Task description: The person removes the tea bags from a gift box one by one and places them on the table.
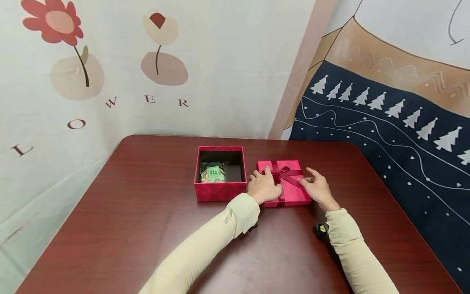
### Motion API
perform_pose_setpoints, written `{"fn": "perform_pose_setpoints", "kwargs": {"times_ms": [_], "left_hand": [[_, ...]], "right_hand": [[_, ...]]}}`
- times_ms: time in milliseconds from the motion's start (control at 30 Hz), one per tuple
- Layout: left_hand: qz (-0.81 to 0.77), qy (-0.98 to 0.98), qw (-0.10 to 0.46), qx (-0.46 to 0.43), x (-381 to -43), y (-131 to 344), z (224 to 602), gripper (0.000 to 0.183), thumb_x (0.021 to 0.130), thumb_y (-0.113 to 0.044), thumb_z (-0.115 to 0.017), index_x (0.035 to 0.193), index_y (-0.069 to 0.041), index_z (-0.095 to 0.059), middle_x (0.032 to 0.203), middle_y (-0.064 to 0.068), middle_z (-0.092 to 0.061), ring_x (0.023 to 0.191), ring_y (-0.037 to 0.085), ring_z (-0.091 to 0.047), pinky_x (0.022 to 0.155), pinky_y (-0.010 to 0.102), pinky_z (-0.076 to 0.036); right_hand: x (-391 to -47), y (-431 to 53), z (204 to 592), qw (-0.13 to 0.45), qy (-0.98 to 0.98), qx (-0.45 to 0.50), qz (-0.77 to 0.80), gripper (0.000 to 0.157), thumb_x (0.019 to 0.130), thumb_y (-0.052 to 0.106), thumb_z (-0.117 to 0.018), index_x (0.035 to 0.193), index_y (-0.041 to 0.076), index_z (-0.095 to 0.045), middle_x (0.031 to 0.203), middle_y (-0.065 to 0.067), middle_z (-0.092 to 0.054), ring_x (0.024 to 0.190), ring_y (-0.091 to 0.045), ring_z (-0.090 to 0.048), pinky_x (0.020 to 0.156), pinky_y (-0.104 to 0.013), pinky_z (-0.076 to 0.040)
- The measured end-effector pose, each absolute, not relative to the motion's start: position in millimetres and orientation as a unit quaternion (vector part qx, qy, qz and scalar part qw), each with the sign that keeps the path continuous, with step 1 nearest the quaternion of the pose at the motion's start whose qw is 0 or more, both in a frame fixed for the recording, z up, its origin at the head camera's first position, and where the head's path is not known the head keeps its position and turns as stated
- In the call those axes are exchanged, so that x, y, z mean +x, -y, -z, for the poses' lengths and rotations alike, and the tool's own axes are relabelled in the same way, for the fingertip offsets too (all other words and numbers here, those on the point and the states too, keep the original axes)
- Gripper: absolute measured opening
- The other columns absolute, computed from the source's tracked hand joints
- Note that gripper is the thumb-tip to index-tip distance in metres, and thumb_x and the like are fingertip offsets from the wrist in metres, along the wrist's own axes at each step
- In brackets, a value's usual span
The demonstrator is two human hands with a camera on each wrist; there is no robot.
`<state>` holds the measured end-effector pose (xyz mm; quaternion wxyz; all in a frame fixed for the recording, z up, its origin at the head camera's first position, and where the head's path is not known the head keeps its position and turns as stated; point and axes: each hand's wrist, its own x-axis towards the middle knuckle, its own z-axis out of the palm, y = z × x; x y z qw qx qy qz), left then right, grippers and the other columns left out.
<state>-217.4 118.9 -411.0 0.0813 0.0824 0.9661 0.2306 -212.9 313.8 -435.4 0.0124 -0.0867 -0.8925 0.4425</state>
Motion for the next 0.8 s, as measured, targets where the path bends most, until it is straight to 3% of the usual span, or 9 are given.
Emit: {"fn": "perform_pose_setpoints", "kwargs": {"times_ms": [333, 800], "left_hand": [[-0.223, -0.969, 0.077, 0.077, -220.1, -114.4, 417.6, 0.066, 0.090, -0.043, -0.060, 0.143, -0.009, -0.039, 0.127, 0.026, -0.047, 0.114, 0.039, -0.048, 0.089, 0.047, -0.048], [-0.191, -0.974, 0.062, 0.101, -218.3, -115.8, 420.7, 0.070, 0.089, -0.042, -0.061, 0.146, -0.010, -0.038, 0.131, 0.022, -0.045, 0.116, 0.038, -0.050, 0.093, 0.045, -0.048]], "right_hand": [[-216.1, -310.7, 435.3, 0.004, 0.895, -0.069, -0.440, 0.064, 0.097, 0.018, -0.060, 0.151, -0.003, -0.033, 0.129, -0.032, -0.058, 0.118, -0.043, -0.057, 0.099, -0.053, -0.046], [-216.2, -313.2, 429.9, -0.006, 0.893, -0.095, -0.439, 0.065, 0.096, 0.023, -0.060, 0.150, -0.003, -0.035, 0.131, -0.030, -0.056, 0.119, -0.041, -0.056, 0.101, -0.050, -0.044]]}}
